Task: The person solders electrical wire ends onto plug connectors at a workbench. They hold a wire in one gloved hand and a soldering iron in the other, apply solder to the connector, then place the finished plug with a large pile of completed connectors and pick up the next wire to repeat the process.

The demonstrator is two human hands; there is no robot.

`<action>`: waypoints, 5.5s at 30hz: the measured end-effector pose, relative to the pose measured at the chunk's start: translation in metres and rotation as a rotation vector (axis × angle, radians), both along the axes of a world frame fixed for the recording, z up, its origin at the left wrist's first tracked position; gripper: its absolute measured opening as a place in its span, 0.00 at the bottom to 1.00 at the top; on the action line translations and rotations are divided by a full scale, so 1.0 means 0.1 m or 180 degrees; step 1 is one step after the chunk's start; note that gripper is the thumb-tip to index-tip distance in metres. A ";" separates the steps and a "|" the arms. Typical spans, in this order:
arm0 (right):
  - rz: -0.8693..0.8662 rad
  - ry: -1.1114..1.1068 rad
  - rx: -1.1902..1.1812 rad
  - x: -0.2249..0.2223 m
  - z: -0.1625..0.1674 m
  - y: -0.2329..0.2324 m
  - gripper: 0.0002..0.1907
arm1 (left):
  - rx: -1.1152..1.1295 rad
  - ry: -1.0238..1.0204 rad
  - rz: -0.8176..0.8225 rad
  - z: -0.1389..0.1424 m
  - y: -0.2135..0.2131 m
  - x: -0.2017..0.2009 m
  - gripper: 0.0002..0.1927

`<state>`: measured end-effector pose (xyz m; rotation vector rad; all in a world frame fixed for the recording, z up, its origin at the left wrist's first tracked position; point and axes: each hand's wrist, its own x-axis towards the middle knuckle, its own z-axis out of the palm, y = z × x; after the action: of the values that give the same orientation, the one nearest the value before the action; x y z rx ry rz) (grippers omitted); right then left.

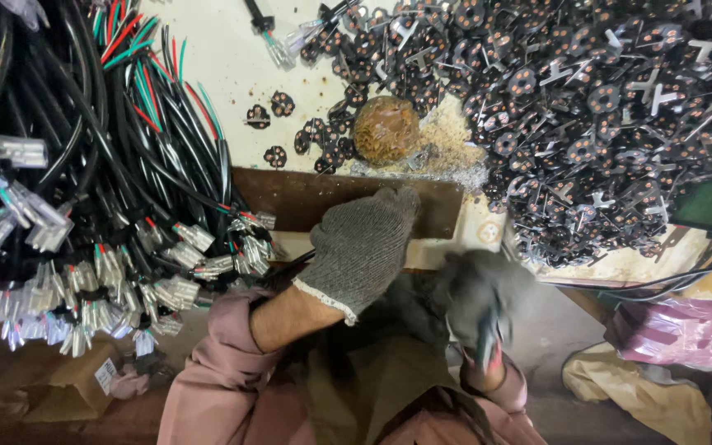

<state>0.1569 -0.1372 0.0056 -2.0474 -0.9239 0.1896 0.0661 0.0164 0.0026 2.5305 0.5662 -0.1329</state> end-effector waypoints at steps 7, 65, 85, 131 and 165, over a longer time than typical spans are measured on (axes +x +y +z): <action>0.0079 0.0188 -0.0149 0.06 -0.06 0.34 0.17 | -0.0363 -0.0042 0.0175 -0.03 0.00 0.02 0.08; 0.0632 -0.0135 -0.0503 0.11 -0.39 -0.43 0.13 | -0.0787 0.0023 0.0342 -0.01 0.04 0.07 0.05; -0.0534 0.1902 0.0504 -0.01 -0.79 -0.65 0.23 | -0.0915 -0.0086 0.0387 -0.01 0.06 0.07 0.10; 0.0550 -0.0524 -0.0550 0.19 0.10 0.29 0.20 | -0.0920 -0.0196 0.0865 -0.14 0.13 -0.29 0.05; -0.0597 0.0294 0.0572 -0.28 -0.33 -0.02 0.16 | -0.0984 -0.0023 0.0743 -0.13 -0.02 -0.10 0.09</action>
<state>0.1284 -0.1396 -0.0270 -1.9282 -0.6634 0.0953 0.0558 0.0143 -0.0102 2.1495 0.7698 -0.1159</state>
